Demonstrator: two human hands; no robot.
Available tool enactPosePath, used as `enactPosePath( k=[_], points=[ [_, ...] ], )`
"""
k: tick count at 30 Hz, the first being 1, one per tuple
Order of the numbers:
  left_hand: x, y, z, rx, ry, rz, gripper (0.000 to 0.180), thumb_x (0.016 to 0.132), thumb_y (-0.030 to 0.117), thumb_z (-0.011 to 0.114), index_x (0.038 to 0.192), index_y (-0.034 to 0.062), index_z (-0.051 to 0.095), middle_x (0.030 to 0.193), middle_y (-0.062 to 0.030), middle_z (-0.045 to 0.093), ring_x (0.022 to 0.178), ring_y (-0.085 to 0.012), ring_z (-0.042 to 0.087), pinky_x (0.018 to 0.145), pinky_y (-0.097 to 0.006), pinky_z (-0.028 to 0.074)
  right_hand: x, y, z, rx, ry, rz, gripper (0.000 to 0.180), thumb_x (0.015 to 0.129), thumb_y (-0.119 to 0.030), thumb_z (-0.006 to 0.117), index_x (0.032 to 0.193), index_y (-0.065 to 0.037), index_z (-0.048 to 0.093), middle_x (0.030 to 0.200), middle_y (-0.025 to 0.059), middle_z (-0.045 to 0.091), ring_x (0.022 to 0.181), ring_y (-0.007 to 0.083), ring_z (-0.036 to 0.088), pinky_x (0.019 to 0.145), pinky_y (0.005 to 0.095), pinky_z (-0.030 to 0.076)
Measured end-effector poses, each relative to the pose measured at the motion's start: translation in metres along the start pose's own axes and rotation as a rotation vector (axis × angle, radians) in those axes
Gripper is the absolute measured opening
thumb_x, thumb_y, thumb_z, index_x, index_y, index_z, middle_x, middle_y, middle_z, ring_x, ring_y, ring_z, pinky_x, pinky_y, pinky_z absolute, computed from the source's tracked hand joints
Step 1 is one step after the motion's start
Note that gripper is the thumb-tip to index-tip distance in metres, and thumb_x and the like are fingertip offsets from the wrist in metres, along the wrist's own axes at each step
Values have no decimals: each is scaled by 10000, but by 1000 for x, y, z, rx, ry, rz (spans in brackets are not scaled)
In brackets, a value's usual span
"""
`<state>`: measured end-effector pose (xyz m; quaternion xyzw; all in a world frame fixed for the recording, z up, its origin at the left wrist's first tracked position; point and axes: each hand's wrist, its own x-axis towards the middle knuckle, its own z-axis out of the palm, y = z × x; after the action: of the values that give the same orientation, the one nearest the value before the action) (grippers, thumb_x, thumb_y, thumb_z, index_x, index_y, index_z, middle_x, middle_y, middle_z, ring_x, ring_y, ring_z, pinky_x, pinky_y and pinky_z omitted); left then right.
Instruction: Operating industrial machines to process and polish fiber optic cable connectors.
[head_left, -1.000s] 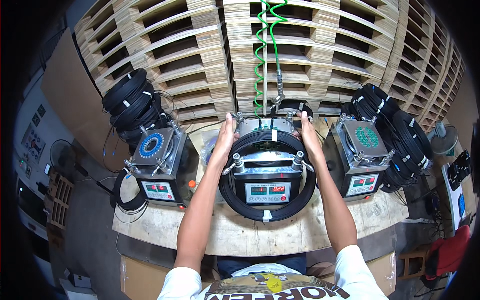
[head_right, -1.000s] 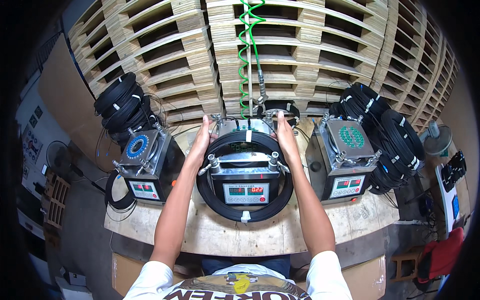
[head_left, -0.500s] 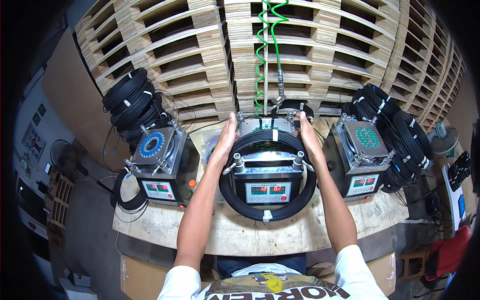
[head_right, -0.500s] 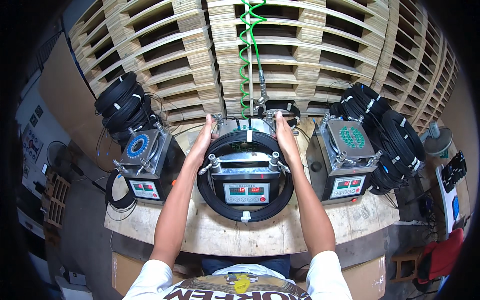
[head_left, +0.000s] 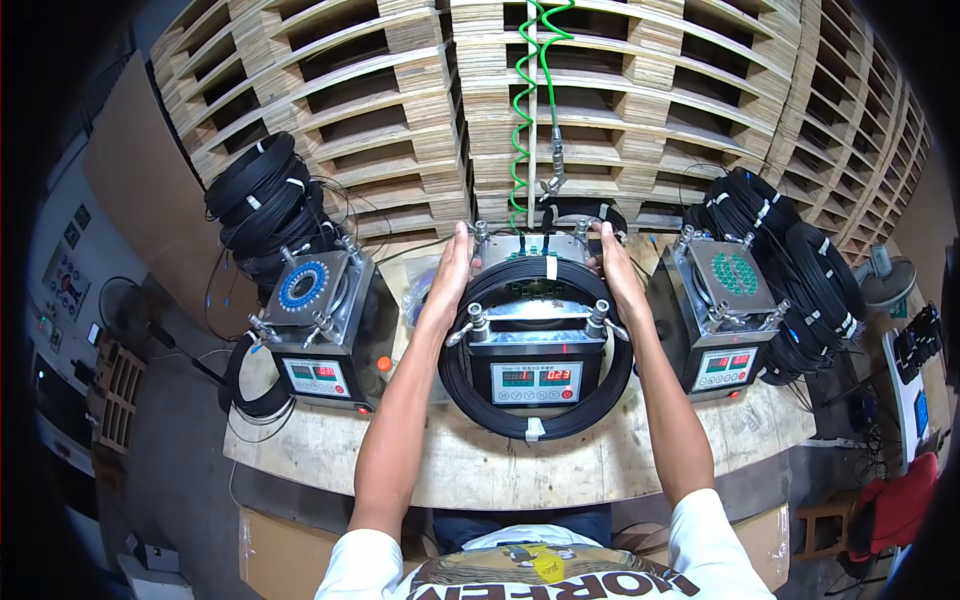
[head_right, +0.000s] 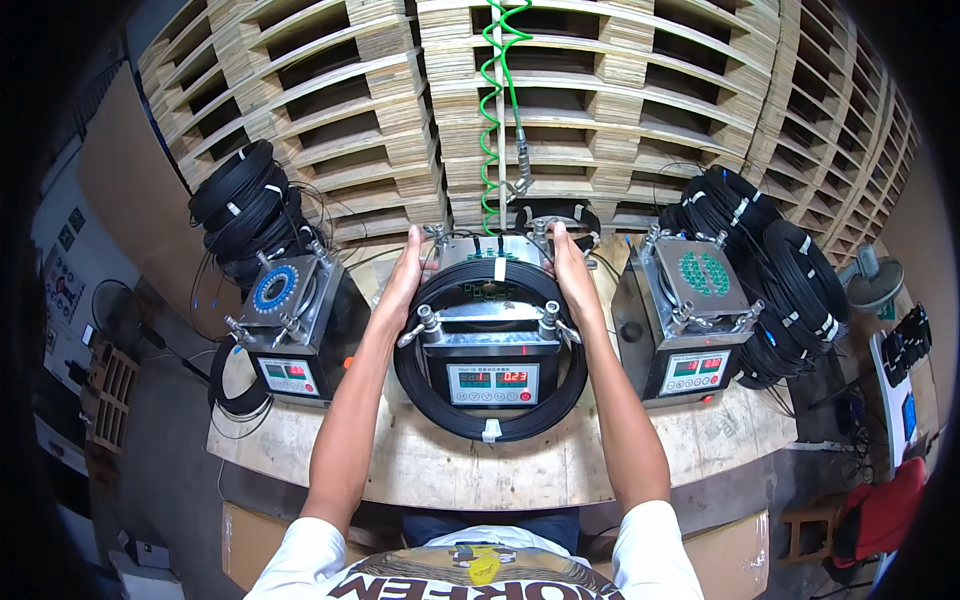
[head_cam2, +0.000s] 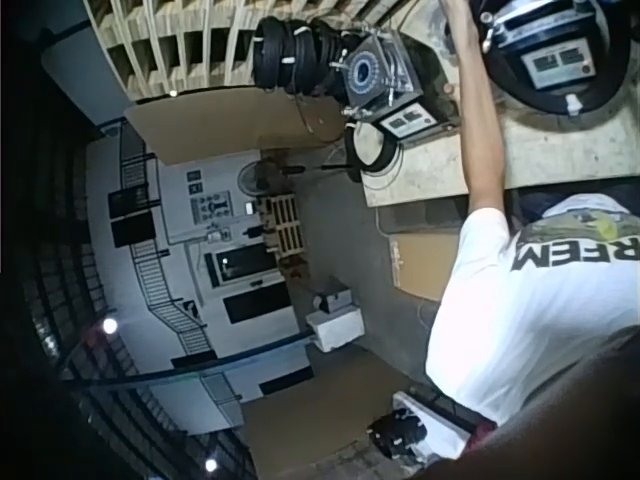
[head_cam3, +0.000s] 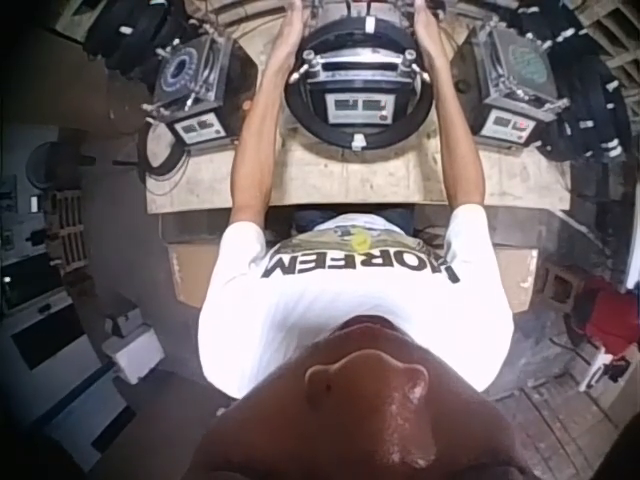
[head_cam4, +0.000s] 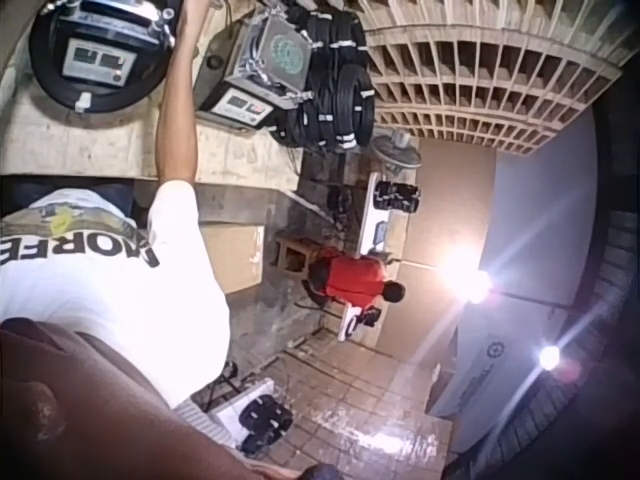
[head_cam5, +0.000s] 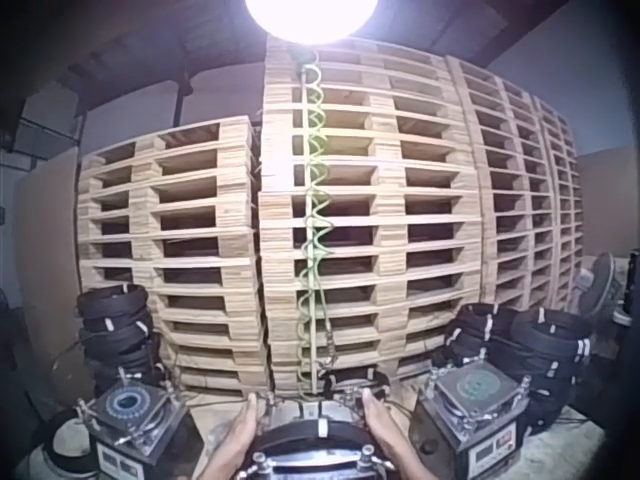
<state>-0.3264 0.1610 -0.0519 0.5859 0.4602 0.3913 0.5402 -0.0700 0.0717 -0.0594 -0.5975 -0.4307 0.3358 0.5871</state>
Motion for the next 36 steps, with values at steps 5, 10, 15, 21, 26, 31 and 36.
enactPosePath(
  k=[5,10,15,21,26,31,36],
  points=[
    [-3,2,0,-22,-1,-30,934,927,808,281,1523,96,385,1065,-148,581,820,-154,460,788,-300,433,0,-1,0,-58,32,-34,730,1025,-638,321,1448,-71,501,875,44,558,737,119,455,738,258,399],
    [0,-1,3,14,4,16,933,930,809,258,1520,100,399,997,-132,561,832,-156,493,800,-304,438,4,2,-3,-131,5,-20,721,1038,-610,320,1427,-34,513,1043,64,615,770,135,460,782,271,418],
    [2,-2,-1,-1,4,-9,955,919,818,290,1538,94,365,971,-102,537,813,-160,494,789,-297,439,-1,-3,2,-74,-15,-8,712,1042,-602,316,1437,-40,505,1090,64,624,792,136,470,804,268,420],
    [1,0,-2,-20,4,13,998,896,838,316,1558,91,319,997,-98,529,824,-158,475,795,-313,439,-10,-16,4,-23,-15,31,745,1028,-639,307,1487,-70,451,905,49,564,773,125,449,783,262,394],
    [-3,2,2,-52,1,13,1015,887,849,307,1557,87,319,1074,-126,551,852,-164,461,819,-325,436,-8,-13,1,-47,-18,14,756,1025,-644,314,1482,-59,456,896,38,555,782,128,446,774,260,389],
    [-1,1,-1,20,-51,-11,986,910,829,283,1567,95,303,1078,-129,548,838,-162,457,813,-305,429,-1,-8,0,-79,-8,2,749,1031,-624,327,1453,-26,486,1102,46,606,810,134,465,797,259,399],
    [2,-3,4,-37,-14,9,953,926,800,318,1574,101,288,1011,-92,539,799,-135,452,765,-277,429,2,-1,-2,-56,-27,-23,737,1033,-623,321,1474,-51,470,1176,45,610,817,132,470,806,262,412]
  ],
)
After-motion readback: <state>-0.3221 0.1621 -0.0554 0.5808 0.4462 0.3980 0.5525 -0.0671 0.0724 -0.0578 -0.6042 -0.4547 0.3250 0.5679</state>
